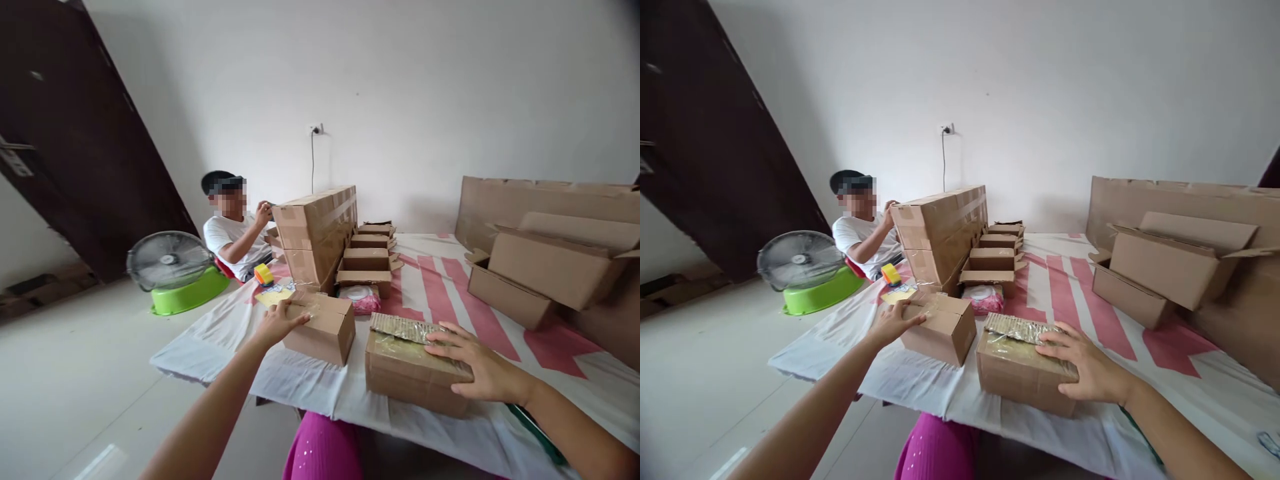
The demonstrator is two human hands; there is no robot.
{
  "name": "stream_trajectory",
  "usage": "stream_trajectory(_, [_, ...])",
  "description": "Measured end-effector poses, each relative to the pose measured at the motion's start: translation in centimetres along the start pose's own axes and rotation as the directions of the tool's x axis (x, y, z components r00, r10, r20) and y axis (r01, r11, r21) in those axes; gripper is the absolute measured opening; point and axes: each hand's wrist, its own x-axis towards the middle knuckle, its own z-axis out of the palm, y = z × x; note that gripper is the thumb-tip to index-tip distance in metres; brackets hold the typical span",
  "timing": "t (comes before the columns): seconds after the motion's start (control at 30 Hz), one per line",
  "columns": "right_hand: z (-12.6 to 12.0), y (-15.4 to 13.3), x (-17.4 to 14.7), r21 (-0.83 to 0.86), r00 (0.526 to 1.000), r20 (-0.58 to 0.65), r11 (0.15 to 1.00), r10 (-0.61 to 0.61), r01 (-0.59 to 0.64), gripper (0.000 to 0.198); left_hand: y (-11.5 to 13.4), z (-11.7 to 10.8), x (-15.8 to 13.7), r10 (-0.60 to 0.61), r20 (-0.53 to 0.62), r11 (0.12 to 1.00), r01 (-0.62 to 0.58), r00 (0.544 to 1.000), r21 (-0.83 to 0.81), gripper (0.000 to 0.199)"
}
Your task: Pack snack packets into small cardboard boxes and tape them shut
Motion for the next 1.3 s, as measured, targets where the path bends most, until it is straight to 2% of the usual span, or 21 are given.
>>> stream_trajectory(0.1, [0.2, 0.3, -1.5, -0.038, 0.998, -0.032, 0.998, 0.052, -0.053, 0.068, 4.3, 1.4, -3.6, 0.095, -0.177, 0.996, -0.092, 0.98, 0.021, 0.064])
stream_trajectory(0.13, [0.3, 0.3, -1.7, -0.043, 0.997, -0.048, 0.997, 0.057, -0.059, 0.068, 6.0, 1.9, -5.0, 0.239, -0.301, 0.969, -0.245, 0.923, 0.021, 0.051])
stream_trajectory(0.17, [0.5, 0.4, -1.7, -0.044, 0.996, -0.067, 0.997, 0.058, -0.061, 0.068, 7.7, 2.4, -6.5, 0.431, -0.353, 0.889, -0.459, 0.831, 0.005, 0.04])
stream_trajectory(0.2, [0.6, 0.4, -1.8, -0.042, 0.995, -0.087, 0.997, 0.055, -0.059, 0.068, 9.4, 2.9, -7.9, 0.609, -0.332, 0.757, -0.653, 0.72, -0.03, 0.035])
stream_trajectory(0.23, [0.9, 0.5, -1.8, -0.039, 0.993, -0.107, 0.998, 0.052, -0.056, 0.068, 11.1, 3.5, -9.2, 0.758, -0.24, 0.608, -0.79, 0.606, -0.073, 0.035])
stream_trajectory(0.27, [1.1, 0.6, -1.8, -0.036, 0.991, -0.124, 0.998, 0.047, -0.052, 0.067, 12.6, 4.1, -10.1, 0.844, -0.168, 0.499, -0.86, 0.51, -0.105, 0.038])
stream_trajectory(0.33, [1.7, 1.0, -1.9, -0.033, 0.987, -0.159, 0.999, 0.037, -0.043, 0.064, 14.9, 5.3, -11.3, 0.891, -0.109, 0.422, -0.893, 0.441, -0.156, 0.039])
stream_trajectory(0.4, [2.6, 1.5, -2.1, -0.022, 0.977, -0.212, 1.0, 0.016, -0.021, 0.057, 16.1, 6.8, -11.6, 0.878, -0.132, 0.431, -0.879, 0.46, -0.203, 0.033])
stream_trajectory(0.47, [3.6, 1.8, -2.3, 0.002, 0.95, -0.313, 1.0, -0.012, 0.013, 0.048, 16.1, 8.3, -11.3, 0.845, -0.219, 0.436, -0.866, 0.488, -0.245, 0.023])
stream_trajectory(0.57, [5.2, 1.8, -2.8, 0.044, 0.877, -0.48, 0.997, -0.028, 0.056, 0.042, 15.0, 10.9, -11.0, 0.777, -0.419, 0.382, -0.881, 0.47, -0.28, 0.023])
stream_trajectory(0.63, [6.0, 1.8, -3.2, 0.125, 0.845, -0.534, 0.99, 0.009, 0.068, 0.057, 14.0, 12.3, -11.2, 0.723, -0.523, 0.337, -0.891, 0.451, -0.304, 0.03])
stream_trajectory(0.7, [6.5, 2.3, -3.8, 0.283, 0.8, -0.587, 0.957, 0.121, 0.063, 0.077, 13.2, 13.3, -11.6, 0.688, -0.563, 0.314, -0.887, 0.459, -0.339, 0.035])
stream_trajectory(0.77, [6.6, 3.6, -4.5, 0.446, 0.685, -0.645, 0.895, 0.339, -0.023, 0.077, 12.8, 13.7, -12.0, 0.676, -0.56, 0.306, -0.874, 0.479, -0.378, 0.035])
stream_trajectory(0.83, [6.4, 5.3, -5.3, 0.533, 0.541, -0.616, 0.809, 0.572, -0.249, 0.063, 12.8, 13.6, -12.4, 0.66, -0.56, 0.304, -0.86, 0.5, -0.409, 0.033])
stream_trajectory(0.87, [6.2, 6.2, -5.7, 0.52, 0.499, -0.569, 0.756, 0.654, -0.398, 0.056, 12.9, 13.5, -12.6, 0.648, -0.564, 0.31, -0.853, 0.512, -0.419, 0.03])
stream_trajectory(0.9, [6.1, 7.1, -6.1, 0.458, 0.489, -0.509, 0.704, 0.708, -0.543, 0.05, 13.0, 13.4, -12.7, 0.633, -0.571, 0.32, -0.849, 0.522, -0.422, 0.028])
stream_trajectory(0.97, [6.1, 8.3, -7.1, 0.234, 0.532, -0.385, 0.638, 0.754, -0.734, 0.042, 13.3, 13.3, -12.7, 0.606, -0.584, 0.352, -0.84, 0.54, -0.412, 0.025])
stream_trajectory(1.03, [6.5, 8.9, -7.9, 0.034, 0.578, -0.294, 0.612, 0.762, -0.79, 0.032, 13.6, 13.2, -12.7, 0.588, -0.59, 0.389, -0.833, 0.553, -0.393, 0.024])
stream_trajectory(1.13, [7.1, 9.3, -8.8, -0.06, 0.592, -0.201, 0.593, 0.781, -0.803, 0.018, 13.7, 13.0, -12.7, 0.585, -0.587, 0.419, -0.828, 0.56, -0.372, 0.023])
stream_trajectory(1.2, [6.7, 9.5, -8.8, -0.038, 0.582, -0.238, 0.592, 0.777, -0.805, 0.02, 13.7, 12.9, -12.8, 0.58, -0.589, 0.433, -0.826, 0.562, -0.362, 0.022])
stream_trajectory(1.3, [3.9, 8.8, -7.6, 0.021, 0.53, -0.519, 0.629, 0.671, -0.777, 0.037, 13.9, 12.9, -13.0, 0.552, -0.598, 0.462, -0.81, 0.581, -0.361, 0.02])
